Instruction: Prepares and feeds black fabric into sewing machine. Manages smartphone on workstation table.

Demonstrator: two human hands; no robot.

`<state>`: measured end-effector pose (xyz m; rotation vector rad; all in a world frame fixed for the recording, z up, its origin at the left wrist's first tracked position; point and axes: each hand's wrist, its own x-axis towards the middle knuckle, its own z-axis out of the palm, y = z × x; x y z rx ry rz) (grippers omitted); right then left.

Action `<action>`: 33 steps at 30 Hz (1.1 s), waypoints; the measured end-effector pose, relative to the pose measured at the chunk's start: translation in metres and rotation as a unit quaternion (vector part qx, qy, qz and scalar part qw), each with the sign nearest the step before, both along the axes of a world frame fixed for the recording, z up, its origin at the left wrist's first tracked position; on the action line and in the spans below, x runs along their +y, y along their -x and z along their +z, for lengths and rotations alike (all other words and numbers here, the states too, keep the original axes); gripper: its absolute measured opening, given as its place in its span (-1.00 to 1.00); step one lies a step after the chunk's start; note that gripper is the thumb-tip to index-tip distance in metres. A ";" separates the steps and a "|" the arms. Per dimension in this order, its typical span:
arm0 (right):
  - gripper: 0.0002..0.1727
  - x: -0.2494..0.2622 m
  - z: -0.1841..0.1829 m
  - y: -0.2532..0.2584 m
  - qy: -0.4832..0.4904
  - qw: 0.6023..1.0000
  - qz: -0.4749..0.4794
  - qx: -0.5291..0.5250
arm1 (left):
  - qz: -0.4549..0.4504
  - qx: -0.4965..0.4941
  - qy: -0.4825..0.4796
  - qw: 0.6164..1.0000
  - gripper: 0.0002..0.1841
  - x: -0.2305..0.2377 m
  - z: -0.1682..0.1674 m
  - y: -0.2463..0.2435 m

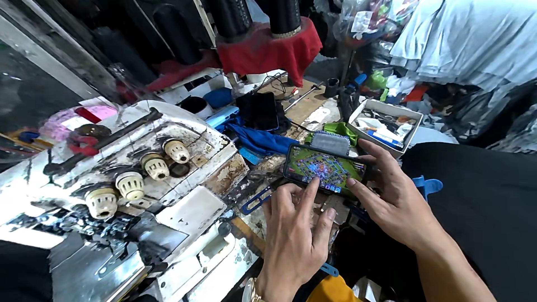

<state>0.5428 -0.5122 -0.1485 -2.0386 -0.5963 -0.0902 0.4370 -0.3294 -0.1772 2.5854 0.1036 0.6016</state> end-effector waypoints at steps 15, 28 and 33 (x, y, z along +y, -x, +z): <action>-0.19 0.000 0.000 0.001 0.006 1.000 -0.003 0.006 | -0.023 0.000 -0.035 0.999 -0.42 -0.001 -0.001 0.002; -0.19 0.001 -0.001 0.001 0.004 1.000 -0.007 0.006 | -0.032 0.001 -0.040 0.999 -0.45 -0.002 -0.001 0.002; -0.20 0.001 -0.001 0.001 0.005 1.000 -0.004 0.008 | -0.043 -0.002 -0.038 0.998 -0.45 -0.002 -0.002 0.002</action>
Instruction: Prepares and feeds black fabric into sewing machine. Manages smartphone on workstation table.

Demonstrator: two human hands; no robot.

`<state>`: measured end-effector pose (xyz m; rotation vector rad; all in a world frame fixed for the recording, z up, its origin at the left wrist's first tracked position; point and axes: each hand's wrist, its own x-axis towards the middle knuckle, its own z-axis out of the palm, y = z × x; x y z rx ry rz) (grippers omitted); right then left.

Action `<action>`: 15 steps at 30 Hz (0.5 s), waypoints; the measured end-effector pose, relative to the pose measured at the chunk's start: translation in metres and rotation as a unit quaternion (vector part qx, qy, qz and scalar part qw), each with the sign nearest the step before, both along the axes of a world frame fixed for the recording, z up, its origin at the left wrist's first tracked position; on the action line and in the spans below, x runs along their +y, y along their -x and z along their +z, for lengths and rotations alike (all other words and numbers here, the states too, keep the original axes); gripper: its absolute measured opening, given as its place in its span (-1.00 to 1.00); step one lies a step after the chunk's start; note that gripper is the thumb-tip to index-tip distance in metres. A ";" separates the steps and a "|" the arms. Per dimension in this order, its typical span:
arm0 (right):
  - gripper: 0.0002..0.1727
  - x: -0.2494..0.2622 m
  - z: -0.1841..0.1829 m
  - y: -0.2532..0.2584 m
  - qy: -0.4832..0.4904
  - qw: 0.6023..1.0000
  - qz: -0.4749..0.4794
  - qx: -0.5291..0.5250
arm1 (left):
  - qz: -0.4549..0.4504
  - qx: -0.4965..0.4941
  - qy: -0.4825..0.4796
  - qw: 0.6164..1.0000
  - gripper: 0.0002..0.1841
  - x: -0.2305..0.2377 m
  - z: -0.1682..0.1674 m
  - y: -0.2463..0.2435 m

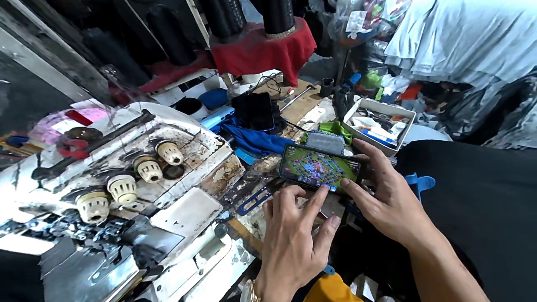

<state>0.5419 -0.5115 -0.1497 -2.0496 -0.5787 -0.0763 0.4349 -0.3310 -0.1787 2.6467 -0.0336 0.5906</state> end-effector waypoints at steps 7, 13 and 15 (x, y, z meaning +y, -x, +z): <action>-0.20 0.000 0.000 0.000 0.005 1.000 -0.003 -0.009 | -0.010 0.006 -0.017 1.000 -0.45 -0.002 0.000 -0.001; -0.20 0.000 0.000 0.001 0.005 1.000 -0.007 -0.007 | -0.001 -0.010 0.017 1.000 -0.43 0.000 0.001 0.000; -0.20 0.000 -0.001 0.001 0.002 1.000 -0.006 -0.004 | 0.007 -0.010 0.022 1.000 -0.41 0.000 0.001 -0.001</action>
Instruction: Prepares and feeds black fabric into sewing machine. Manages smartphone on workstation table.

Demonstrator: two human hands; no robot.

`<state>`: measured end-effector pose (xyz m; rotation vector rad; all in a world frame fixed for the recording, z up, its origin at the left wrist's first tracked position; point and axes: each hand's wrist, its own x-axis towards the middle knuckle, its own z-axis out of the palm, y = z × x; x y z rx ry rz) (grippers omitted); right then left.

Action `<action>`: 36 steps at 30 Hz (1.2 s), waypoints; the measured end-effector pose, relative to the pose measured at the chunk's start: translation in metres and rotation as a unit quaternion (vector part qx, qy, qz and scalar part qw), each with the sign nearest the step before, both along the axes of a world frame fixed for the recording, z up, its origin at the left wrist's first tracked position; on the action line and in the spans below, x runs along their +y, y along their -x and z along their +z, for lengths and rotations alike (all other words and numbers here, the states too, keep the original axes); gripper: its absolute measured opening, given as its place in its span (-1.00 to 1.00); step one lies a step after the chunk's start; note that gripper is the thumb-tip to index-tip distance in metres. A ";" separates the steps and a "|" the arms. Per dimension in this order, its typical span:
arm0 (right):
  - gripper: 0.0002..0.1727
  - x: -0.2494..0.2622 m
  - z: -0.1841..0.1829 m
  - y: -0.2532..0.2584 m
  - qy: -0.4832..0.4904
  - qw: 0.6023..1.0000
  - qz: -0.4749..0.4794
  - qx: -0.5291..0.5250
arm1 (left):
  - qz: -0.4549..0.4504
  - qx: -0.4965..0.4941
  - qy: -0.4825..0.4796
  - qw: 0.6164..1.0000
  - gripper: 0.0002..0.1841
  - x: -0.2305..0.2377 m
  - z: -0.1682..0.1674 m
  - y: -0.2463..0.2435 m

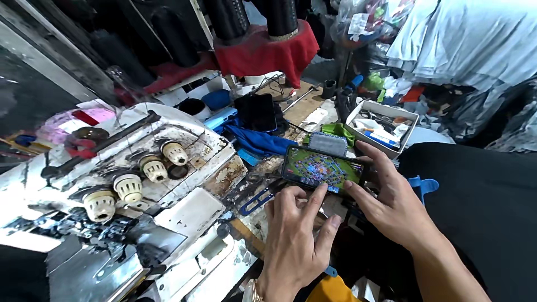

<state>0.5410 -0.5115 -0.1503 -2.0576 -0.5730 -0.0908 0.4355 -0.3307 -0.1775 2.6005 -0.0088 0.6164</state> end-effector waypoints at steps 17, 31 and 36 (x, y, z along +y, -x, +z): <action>-0.18 -0.001 -0.002 -0.001 -0.006 1.000 0.004 0.006 | 0.056 0.003 0.019 0.998 -0.36 0.000 -0.001 -0.002; -0.18 0.000 -0.003 -0.002 -0.008 1.000 0.005 0.001 | 0.009 0.016 -0.015 1.000 -0.43 -0.001 0.001 -0.002; -0.18 0.000 -0.004 -0.001 -0.007 1.000 0.003 -0.004 | 0.034 -0.002 0.024 0.999 -0.37 0.001 0.004 -0.007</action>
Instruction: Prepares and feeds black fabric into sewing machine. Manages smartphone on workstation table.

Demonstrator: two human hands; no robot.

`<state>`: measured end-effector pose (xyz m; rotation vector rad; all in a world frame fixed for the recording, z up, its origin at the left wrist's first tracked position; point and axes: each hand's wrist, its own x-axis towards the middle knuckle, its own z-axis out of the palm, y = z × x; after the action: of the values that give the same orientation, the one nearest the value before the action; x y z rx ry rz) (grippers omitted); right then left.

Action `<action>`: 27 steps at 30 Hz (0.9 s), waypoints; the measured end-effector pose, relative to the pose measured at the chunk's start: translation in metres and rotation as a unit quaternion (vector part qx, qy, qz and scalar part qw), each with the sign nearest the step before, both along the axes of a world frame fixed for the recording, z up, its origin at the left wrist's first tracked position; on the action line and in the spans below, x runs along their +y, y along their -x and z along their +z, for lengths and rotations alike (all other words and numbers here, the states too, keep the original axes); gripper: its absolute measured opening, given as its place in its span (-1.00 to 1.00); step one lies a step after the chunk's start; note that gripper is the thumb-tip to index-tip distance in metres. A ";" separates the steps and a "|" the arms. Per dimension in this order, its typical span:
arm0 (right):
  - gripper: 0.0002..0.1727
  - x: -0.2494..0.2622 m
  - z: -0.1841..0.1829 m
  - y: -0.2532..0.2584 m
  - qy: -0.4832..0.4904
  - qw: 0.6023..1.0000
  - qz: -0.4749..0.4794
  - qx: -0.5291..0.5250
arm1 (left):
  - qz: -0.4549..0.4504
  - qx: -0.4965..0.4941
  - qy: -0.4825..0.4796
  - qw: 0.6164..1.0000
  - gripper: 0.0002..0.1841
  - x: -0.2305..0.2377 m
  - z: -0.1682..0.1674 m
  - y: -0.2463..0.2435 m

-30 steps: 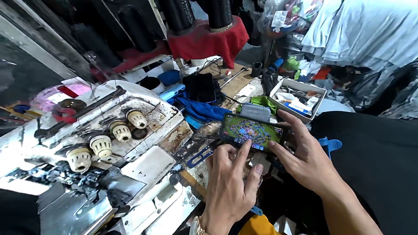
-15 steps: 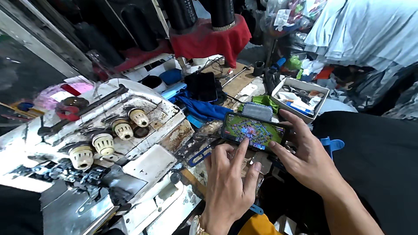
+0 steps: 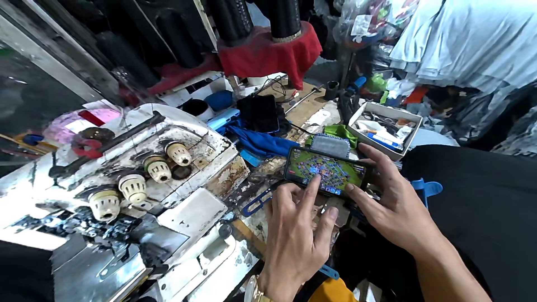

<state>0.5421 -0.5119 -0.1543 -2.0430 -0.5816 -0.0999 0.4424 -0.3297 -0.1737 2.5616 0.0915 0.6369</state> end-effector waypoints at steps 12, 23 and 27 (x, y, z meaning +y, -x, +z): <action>-0.18 -0.001 0.001 0.000 0.002 1.000 0.000 -0.005 | 0.033 0.002 -0.013 0.999 -0.37 -0.003 0.006 -0.015; -0.18 -0.001 0.001 0.000 -0.006 1.000 0.004 0.006 | 0.008 -0.009 0.000 1.000 -0.40 -0.003 0.004 -0.004; -0.18 -0.001 0.001 0.000 0.002 1.000 -0.003 0.002 | -0.002 0.007 -0.015 1.000 -0.39 -0.006 0.000 0.000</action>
<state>0.5420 -0.5129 -0.1530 -2.0483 -0.5730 -0.0977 0.4426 -0.3356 -0.1740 2.5952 0.0835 0.6230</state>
